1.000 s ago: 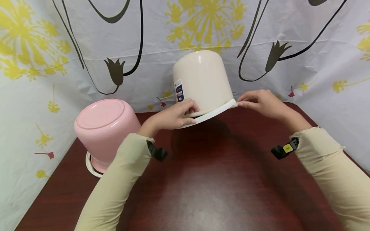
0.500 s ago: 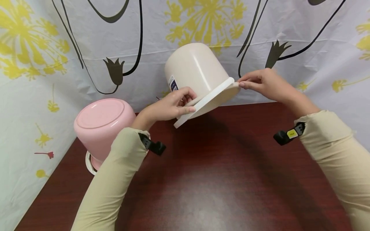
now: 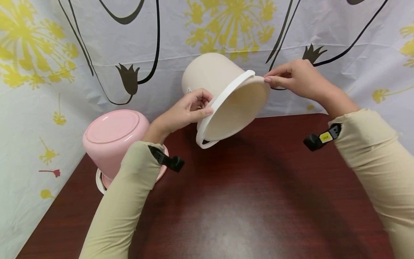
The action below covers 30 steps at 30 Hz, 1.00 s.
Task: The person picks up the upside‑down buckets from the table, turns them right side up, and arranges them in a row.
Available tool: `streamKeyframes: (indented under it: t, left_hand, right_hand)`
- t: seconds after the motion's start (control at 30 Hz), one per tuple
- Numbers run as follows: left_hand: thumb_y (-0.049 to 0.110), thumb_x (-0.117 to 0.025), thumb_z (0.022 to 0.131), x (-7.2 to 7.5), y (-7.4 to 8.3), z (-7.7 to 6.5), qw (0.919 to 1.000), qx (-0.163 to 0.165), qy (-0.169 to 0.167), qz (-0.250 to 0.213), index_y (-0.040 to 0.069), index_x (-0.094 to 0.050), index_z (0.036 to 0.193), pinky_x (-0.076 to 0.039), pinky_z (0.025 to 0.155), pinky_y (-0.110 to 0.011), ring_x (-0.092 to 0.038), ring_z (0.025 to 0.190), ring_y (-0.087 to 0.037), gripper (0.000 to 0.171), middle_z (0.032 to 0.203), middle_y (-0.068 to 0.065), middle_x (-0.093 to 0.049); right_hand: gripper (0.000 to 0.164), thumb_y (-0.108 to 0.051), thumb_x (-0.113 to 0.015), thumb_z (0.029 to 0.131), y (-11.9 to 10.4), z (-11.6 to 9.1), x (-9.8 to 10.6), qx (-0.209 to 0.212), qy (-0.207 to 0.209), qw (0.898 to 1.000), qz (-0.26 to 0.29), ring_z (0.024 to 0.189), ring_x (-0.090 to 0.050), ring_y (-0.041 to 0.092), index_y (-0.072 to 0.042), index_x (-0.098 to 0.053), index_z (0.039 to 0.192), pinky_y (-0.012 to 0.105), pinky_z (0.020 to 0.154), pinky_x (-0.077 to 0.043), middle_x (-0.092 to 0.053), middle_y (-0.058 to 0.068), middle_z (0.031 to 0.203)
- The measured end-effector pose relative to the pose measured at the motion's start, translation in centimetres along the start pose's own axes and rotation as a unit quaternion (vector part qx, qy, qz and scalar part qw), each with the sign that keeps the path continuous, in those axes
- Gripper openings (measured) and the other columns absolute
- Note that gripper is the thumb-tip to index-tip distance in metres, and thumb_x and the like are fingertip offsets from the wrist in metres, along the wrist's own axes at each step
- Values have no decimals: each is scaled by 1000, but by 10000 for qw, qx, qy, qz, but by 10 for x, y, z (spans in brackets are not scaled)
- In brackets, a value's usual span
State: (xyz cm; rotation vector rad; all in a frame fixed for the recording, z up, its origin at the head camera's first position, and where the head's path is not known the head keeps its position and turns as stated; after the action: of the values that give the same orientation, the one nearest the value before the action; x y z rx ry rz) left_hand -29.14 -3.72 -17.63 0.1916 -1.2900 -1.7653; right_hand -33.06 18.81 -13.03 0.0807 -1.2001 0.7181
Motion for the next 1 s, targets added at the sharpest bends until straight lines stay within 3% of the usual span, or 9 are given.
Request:
streamKeyframes:
  t: [0.2,0.4,0.63,0.77,0.9,1.0]
  left_hand:
    - [-8,-46,87,7,-3,-5,9981,78,313,-527,-7,-48,100,-40,69,-23,-48,77,-14,13,84,-6,-49]
    - [-4,-40,89,12,-7,-9,9889,150,670,-1315,-2,-49,97,-43,68,-23,-50,79,-14,12,86,-7,-50]
    - [0,-34,94,19,-15,-14,9671,183,1122,-2275,-3,-48,101,-44,73,-25,-53,81,-15,16,91,-7,-52]
    - [12,-41,96,23,-21,-21,9556,124,1359,-2612,-4,-46,103,-45,73,-26,-53,82,-16,18,91,-8,-53]
    - [18,-45,96,29,-26,-28,9367,-176,1607,-3105,-1,-51,99,-45,74,-27,-54,82,-15,20,89,-8,-55]
    - [13,-38,98,33,-28,-35,9176,-366,1856,-3497,1,-55,97,-44,76,-27,-54,82,-15,22,87,-7,-57]
  right_hand:
    - [30,-35,-58,90,-5,8,1,158,-3,9997,-198,65,-55,5,-11,-69,105,23,55,-37,-69,7,86]
    - [30,-32,-58,90,-4,13,0,175,-8,9996,-208,69,-55,3,-10,-68,107,22,58,-38,-68,8,90]
    - [32,-31,-58,90,8,13,-6,-149,-179,9995,221,69,-57,4,-7,-66,109,20,58,-43,-67,9,85]
    - [36,-31,-59,90,18,11,-13,-409,-311,9972,544,69,-58,3,-4,-63,113,18,61,-45,-67,13,88]
    - [39,-27,-60,90,25,9,-21,-563,-395,9918,1078,68,-61,3,1,-59,116,18,62,-49,-67,13,86]
    - [40,-24,-61,89,28,6,-27,-617,-435,9843,1593,68,-63,6,5,-57,117,21,62,-51,-68,7,82]
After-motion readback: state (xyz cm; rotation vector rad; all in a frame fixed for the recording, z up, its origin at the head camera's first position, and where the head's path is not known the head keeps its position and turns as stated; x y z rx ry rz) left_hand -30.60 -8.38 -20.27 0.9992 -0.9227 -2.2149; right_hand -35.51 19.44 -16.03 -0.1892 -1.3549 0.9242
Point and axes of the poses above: each hand's wrist, its own z-axis towards the middle knuckle, its own x-axis out of the back of the hand, y = z × x, the point moved 8 cm from there along z, towards the middle knuckle
